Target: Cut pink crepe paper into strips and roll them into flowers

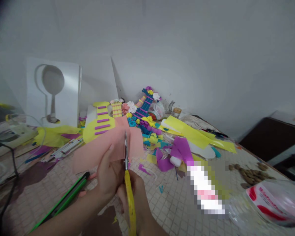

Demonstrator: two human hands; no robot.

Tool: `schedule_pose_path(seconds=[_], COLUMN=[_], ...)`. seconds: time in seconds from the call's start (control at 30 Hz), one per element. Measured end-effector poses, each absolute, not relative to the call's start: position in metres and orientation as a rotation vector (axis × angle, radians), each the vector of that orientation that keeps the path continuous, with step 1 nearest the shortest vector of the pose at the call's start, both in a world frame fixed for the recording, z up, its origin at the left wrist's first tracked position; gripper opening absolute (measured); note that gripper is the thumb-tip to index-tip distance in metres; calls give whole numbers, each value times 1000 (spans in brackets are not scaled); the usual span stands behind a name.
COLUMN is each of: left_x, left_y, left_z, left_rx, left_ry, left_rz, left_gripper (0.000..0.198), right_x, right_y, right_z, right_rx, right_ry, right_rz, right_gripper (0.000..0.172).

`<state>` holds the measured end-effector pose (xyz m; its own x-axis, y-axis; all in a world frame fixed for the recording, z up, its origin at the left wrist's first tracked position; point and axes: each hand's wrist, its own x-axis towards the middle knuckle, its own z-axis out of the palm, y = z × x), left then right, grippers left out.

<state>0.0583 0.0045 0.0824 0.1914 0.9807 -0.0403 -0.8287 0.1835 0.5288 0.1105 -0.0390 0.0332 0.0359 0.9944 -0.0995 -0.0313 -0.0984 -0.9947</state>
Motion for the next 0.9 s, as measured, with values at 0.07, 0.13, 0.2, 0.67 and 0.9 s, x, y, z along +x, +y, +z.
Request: schedule_pose_path(seconds=[0.07, 0.13, 0.2, 0.67, 0.9], left_x=[58, 58, 58, 58, 58], left_y=[5, 5, 5, 6, 7], left_z=[82, 82, 82, 83, 82], left_rx=[432, 425, 421, 378, 408], left_ry=[412, 415, 427, 432, 449], left_rz=[1320, 1307, 1292, 1288, 1288], left_gripper=[45, 45, 46, 47, 46], right_x=[109, 107, 107, 109, 107], right_y=[-39, -40, -40, -37, -38], right_z=[35, 36, 37, 33, 37], right_rx=[-1259, -1249, -1255, -1276, -1248], right_ry=[-1098, -1086, -1076, -1147, -1104], right_rz=[1282, 1280, 1278, 1289, 1276], right_gripper=[12, 13, 14, 22, 18])
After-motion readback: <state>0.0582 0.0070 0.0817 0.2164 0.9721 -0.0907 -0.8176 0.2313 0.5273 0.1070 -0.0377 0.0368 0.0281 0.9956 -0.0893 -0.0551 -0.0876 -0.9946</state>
